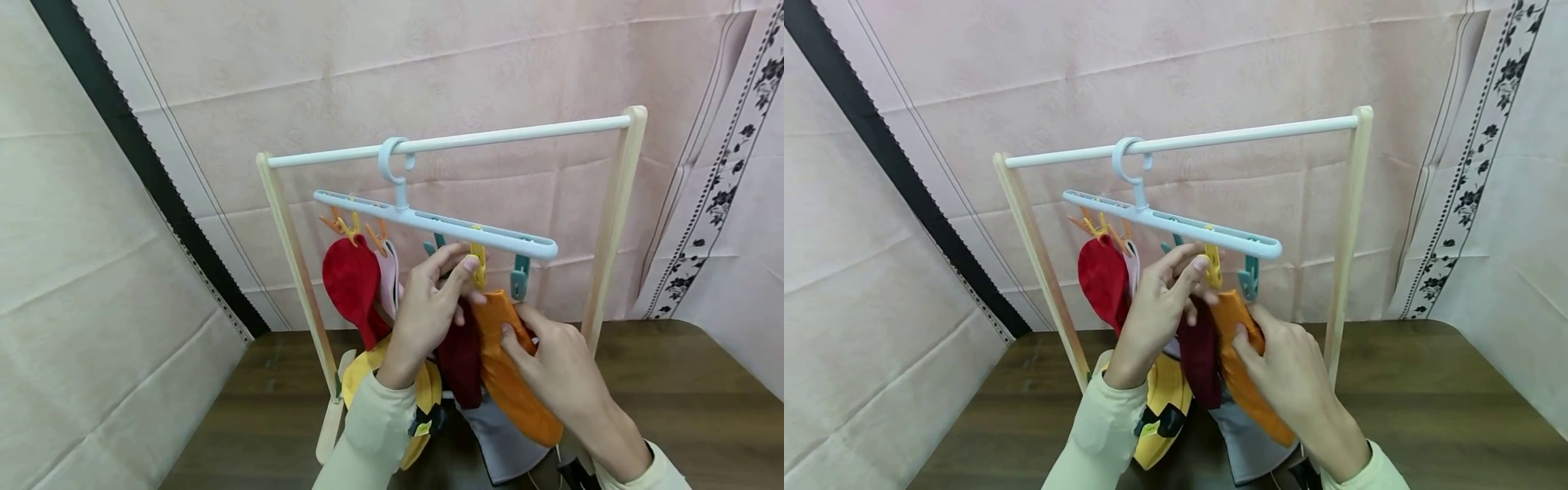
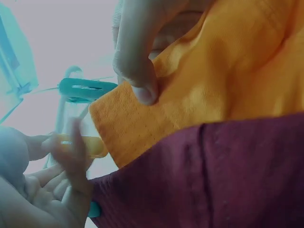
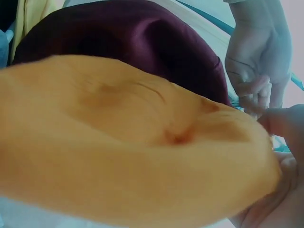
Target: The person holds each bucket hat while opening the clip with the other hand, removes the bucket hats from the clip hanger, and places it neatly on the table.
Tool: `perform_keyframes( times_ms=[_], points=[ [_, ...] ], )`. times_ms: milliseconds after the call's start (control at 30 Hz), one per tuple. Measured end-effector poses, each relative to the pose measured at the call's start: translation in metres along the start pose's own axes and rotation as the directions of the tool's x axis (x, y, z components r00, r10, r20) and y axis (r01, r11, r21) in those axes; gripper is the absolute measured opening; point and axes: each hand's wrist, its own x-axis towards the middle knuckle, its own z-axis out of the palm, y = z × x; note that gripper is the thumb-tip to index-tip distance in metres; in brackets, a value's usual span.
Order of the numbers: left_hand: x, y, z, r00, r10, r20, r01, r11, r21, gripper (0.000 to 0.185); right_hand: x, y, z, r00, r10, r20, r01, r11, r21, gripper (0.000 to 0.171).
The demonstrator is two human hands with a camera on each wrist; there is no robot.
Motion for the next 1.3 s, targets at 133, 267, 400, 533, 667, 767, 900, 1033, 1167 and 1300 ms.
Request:
perform_keyframes(
  times_ms=[133,267,400,533,667,767,900,1033,1167,1300],
  points=[
    [-0.006,0.000,0.004,0.999,-0.032,0.009,0.033,0.999,-0.042,0.048,0.002,0.002,-0.008,0.999,0.025,0.024,-0.025,0.999,-0.020,0.006],
    [-0.021,-0.003,0.013,0.999,-0.037,-0.017,0.036,0.998,-0.054,0.055,0.005,0.007,-0.018,0.999,0.036,0.003,-0.036,0.999,-0.001,0.008],
    [-0.041,-0.013,0.028,0.999,-0.009,-0.043,0.007,0.999,-0.048,0.062,0.006,0.013,-0.026,0.998,0.011,-0.056,-0.010,1.000,0.008,0.010],
    [-0.063,-0.023,0.047,1.000,-0.010,-0.029,0.009,0.999,-0.050,0.077,0.007,0.018,-0.033,0.990,-0.036,-0.138,0.037,0.999,0.006,0.006],
    [-0.087,-0.035,0.065,0.993,-0.103,0.050,0.104,0.994,-0.018,0.087,0.008,0.020,-0.039,0.977,-0.055,-0.207,0.060,0.998,0.017,0.007],
    [-0.099,-0.047,0.075,0.976,-0.204,0.073,0.203,0.979,0.012,0.090,0.009,0.021,-0.044,0.968,-0.047,-0.247,0.059,0.997,0.040,0.009],
    [-0.108,-0.062,0.083,0.947,-0.320,0.035,0.320,0.947,0.009,0.089,0.009,0.021,-0.047,0.960,-0.031,-0.278,0.056,0.995,0.083,0.012],
    [-0.116,-0.071,0.087,0.934,-0.354,-0.039,0.353,0.935,-0.033,0.085,0.012,0.021,-0.049,0.961,-0.006,-0.277,0.044,0.991,0.130,0.015],
    [-0.121,-0.080,0.089,0.922,-0.376,-0.094,0.369,0.926,-0.081,0.089,0.012,0.023,-0.053,0.971,0.056,-0.233,-0.014,0.984,0.175,0.017],
    [-0.120,-0.093,0.087,0.890,-0.443,-0.107,0.427,0.892,-0.147,0.093,0.008,0.027,-0.058,0.985,0.122,-0.120,-0.093,0.969,0.229,0.020]
  ],
)
